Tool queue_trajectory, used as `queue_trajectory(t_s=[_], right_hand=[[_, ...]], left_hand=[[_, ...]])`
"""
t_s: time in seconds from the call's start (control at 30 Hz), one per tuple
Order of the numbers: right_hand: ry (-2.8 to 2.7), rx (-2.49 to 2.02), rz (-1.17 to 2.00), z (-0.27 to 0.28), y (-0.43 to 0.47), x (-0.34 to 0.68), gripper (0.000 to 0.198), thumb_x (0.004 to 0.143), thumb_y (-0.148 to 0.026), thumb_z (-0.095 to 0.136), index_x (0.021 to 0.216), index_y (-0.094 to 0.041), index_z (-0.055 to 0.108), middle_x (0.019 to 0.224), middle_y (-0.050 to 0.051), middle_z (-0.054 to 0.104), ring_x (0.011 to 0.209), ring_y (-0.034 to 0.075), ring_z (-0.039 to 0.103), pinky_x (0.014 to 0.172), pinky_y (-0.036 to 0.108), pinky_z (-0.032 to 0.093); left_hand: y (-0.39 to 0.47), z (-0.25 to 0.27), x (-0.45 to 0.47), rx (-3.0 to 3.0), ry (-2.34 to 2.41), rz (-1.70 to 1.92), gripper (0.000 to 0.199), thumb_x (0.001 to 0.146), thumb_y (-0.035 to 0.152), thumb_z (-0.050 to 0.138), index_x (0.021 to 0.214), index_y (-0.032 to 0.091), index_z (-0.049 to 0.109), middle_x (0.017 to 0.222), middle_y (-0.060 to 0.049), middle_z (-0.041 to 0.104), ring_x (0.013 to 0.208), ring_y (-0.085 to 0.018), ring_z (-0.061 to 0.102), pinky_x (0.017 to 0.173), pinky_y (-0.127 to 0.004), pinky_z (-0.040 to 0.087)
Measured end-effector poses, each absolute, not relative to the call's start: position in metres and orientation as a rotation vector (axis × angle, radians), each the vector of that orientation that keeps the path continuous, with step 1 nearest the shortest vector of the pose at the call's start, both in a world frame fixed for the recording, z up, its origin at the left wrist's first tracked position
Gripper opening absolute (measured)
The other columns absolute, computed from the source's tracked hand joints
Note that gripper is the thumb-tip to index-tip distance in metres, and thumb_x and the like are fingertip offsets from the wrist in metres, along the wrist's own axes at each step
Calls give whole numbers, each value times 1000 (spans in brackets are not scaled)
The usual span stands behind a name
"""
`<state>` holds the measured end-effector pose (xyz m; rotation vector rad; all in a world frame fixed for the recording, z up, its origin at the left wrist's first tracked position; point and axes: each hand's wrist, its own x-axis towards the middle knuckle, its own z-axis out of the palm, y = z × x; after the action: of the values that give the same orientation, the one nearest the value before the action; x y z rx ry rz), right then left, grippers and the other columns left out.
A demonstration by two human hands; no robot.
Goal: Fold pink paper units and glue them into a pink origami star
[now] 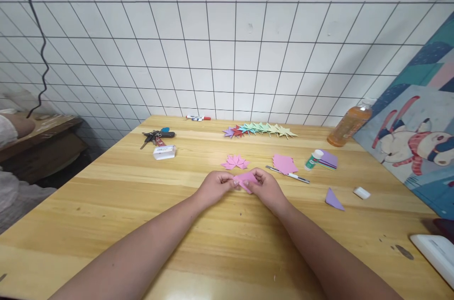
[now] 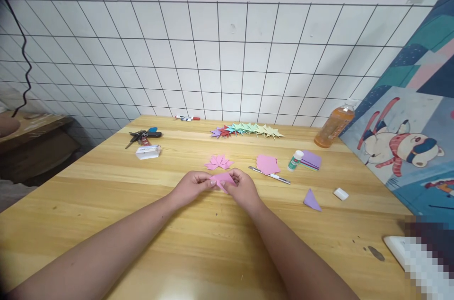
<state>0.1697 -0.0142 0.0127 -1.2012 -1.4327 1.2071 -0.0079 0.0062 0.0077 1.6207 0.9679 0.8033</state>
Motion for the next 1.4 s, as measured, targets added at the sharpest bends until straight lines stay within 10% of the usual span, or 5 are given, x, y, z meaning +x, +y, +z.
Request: queue_trajectory(t_s=[1.4], right_hand=[[-1244,-1113,1569,16,-17,175,26,70,-32,55,90,-21,67,80,2,67,67,14,61,59,25,51]], left_hand=[[8,14,-13,1646,941,707,37,80,46,51,68,13,62,68,-5,65,67,-16,58,68,-25,42]])
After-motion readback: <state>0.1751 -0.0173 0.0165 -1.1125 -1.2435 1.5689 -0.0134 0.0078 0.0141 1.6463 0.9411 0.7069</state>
